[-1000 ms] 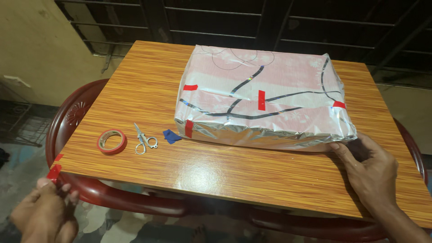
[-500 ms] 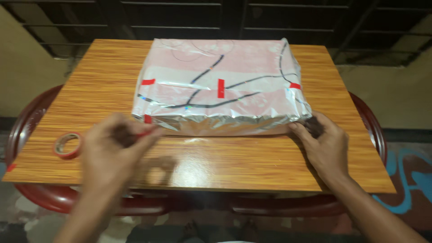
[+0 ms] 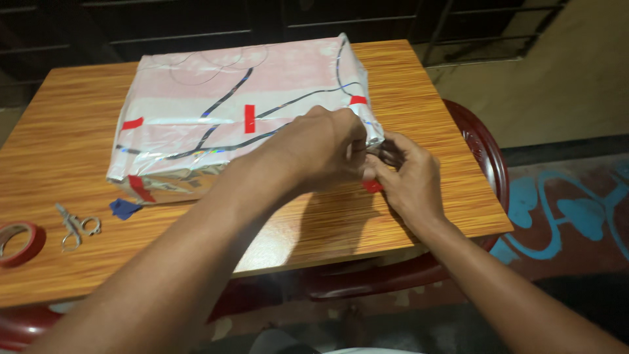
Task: The person wraps a rectangular box with patterned paper on a wooden table. They fold the paper edges, smooth the surface, and secure the folds with red tape. Scissors and tape are visible on the table.
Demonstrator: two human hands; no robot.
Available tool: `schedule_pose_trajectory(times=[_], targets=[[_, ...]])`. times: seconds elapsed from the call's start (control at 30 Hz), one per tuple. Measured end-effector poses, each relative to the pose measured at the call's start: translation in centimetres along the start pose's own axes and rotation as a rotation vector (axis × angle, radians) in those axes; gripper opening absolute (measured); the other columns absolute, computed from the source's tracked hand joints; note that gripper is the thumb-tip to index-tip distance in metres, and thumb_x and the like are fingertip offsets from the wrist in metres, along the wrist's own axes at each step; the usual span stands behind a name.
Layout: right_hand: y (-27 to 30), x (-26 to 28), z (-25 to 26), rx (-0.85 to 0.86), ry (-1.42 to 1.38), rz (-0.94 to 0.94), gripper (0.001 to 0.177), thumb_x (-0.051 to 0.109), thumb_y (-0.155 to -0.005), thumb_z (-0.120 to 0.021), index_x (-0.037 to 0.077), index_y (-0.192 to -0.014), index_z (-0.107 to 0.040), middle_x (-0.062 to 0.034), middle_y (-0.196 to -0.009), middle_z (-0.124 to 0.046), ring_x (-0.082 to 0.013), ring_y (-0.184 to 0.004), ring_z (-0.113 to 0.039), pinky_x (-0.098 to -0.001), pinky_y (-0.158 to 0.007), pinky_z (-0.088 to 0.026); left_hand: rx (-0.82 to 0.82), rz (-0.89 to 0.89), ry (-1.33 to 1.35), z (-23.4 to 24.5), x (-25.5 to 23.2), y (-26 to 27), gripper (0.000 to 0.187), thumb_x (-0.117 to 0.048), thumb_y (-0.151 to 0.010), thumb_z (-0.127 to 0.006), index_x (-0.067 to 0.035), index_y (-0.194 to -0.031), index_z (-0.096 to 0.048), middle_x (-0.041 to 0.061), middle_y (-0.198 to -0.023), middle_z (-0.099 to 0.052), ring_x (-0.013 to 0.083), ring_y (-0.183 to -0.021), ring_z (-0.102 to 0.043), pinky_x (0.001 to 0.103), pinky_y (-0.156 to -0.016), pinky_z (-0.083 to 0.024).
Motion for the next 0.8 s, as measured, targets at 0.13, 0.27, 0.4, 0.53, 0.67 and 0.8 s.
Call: schedule_pose_trajectory(times=[0.13, 0.27, 0.4, 0.53, 0.67, 0.8], targets=[[0.0, 0.1, 0.1, 0.008, 0.04, -0.02, 0.038, 0.011, -0.086, -0.079, 0.002, -0.122, -0.069, -0.0087, -0.106, -0.079, -0.0145, -0.101, -0.077, -0.0292, -0.087, -0.061, 0.09, 0.005, -0.037, -0.6, 0.1, -1.2, 0.017, -0.016, -0.07, -0.086, -0.006, -0.077, -0.075, 0.01, -0.08, -0.079, 0.0235, -0.077, -0.077, 0.039, -0.068, -0.059], [-0.2, 0.4, 0.2, -0.009, 0.096, -0.044, 0.04, 0.011, -0.084, -0.079, 0.003, -0.123, -0.07, -0.0083, -0.105, -0.08, -0.0143, -0.1, -0.077, -0.0293, -0.088, -0.06, 0.035, -0.084, -0.063, -1.4, 0.3, -2.1, 0.017, -0.012, -0.072, -0.086, -0.006, -0.078, -0.072, 0.012, -0.082, -0.077, 0.0261, -0.079, -0.075, 0.038, -0.071, -0.057], [0.0, 0.5, 0.4, 0.005, 0.036, -0.082, 0.043, 0.016, -0.083, -0.081, 0.004, -0.123, -0.07, -0.0081, -0.106, -0.08, -0.0145, -0.102, -0.077, -0.03, -0.088, -0.06, -0.008, -0.147, -0.009, -1.8, 0.9, -2.4, 0.025, -0.012, -0.071, -0.085, -0.005, -0.087, -0.067, 0.01, -0.087, -0.077, 0.0268, -0.086, -0.075, 0.04, -0.074, -0.056], [-0.2, 0.7, 0.5, 0.01, 0.063, -0.085, 0.044, 0.019, -0.082, -0.082, 0.004, -0.122, -0.07, -0.0094, -0.106, -0.08, -0.0162, -0.103, -0.077, -0.0317, -0.089, -0.059, -0.028, -0.103, -0.02, -1.8, 0.8, -2.6, 0.027, -0.015, -0.077, -0.083, -0.009, -0.098, -0.066, 0.01, -0.094, -0.077, 0.0279, -0.094, -0.073, 0.043, -0.078, -0.055], [-0.2, 0.7, 0.6, -0.008, 0.115, -0.057, 0.045, 0.014, -0.081, -0.081, 0.004, -0.123, -0.07, -0.0107, -0.109, -0.079, -0.0183, -0.105, -0.077, -0.033, -0.09, -0.058, 0.007, 0.076, -0.098, -1.4, 0.5, -2.5, 0.054, -0.021, -0.079, -0.083, -0.015, -0.124, -0.052, 0.011, -0.095, -0.075, 0.03, -0.097, -0.071, 0.046, -0.08, -0.053], [-0.2, 0.5, 0.5, 0.004, 0.115, -0.05, 0.048, 0.013, -0.078, -0.082, 0.005, -0.123, -0.069, -0.0095, -0.108, -0.079, -0.0183, -0.105, -0.076, -0.0334, -0.09, -0.058, 0.016, 0.08, -0.152, -1.1, -0.1, -2.5, 0.056, -0.021, -0.078, -0.082, -0.018, -0.126, -0.053, 0.009, -0.097, -0.077, 0.0283, -0.099, -0.073, 0.044, -0.082, -0.055]])
Point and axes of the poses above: each hand's wrist, its own y-axis away from the middle knuckle, its own z-axis out of the back of the hand, x = y × z, the point moved 5 cm from there along -y, towards the middle knuckle
